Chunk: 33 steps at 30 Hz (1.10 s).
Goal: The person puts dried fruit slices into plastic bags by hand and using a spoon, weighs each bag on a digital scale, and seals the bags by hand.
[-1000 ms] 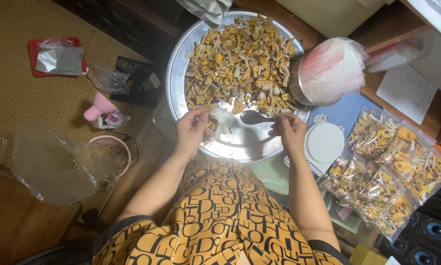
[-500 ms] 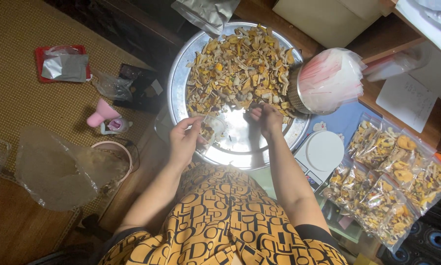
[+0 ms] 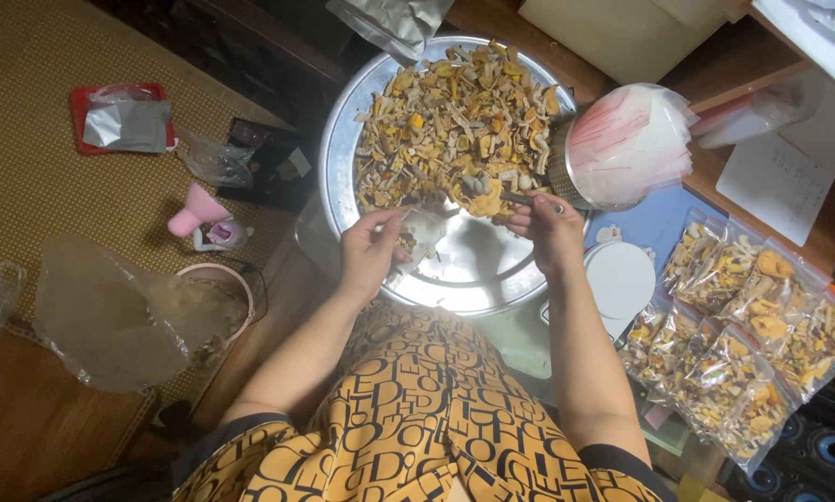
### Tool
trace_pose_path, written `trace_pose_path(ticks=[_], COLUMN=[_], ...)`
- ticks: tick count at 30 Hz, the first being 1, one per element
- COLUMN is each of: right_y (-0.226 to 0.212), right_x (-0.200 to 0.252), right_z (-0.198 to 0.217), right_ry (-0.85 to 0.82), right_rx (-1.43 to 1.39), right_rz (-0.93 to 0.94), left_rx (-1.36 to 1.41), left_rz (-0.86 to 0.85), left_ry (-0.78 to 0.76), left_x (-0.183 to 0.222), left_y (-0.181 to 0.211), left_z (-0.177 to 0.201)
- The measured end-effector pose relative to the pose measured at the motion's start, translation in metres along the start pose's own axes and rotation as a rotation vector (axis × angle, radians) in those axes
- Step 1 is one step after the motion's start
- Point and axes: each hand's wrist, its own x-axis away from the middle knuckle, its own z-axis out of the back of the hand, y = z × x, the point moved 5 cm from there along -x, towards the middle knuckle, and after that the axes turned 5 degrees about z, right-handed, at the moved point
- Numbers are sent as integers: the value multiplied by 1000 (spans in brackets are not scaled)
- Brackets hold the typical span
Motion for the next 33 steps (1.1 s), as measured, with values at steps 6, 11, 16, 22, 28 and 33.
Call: trace_pose_path(ticks=[6,11,16,22,28,33], right_y=[-47,-80,-102,-121,-35,43], right_x=[41,104,156,137,108,86], right_z=[-14,-81,-122,-65,-19,10], right_ry=[-132,-338,-537,-235,-76,-33], right_rx=[79,714,1391,904,994,793], right_rz=[87,499,935,948,466,67], left_rx=[-29,-75,-154,-9,98,5], left_rz=[6,-27,-76,25,94,33], left_ry=[-27,-57,-47,-14,53,19], left_x=[-4,0,-2,-3,-2,3], left_y=[-12,-18,-28,0,8,-3], left_z=[-12,-25,-23,-14,-10,-18])
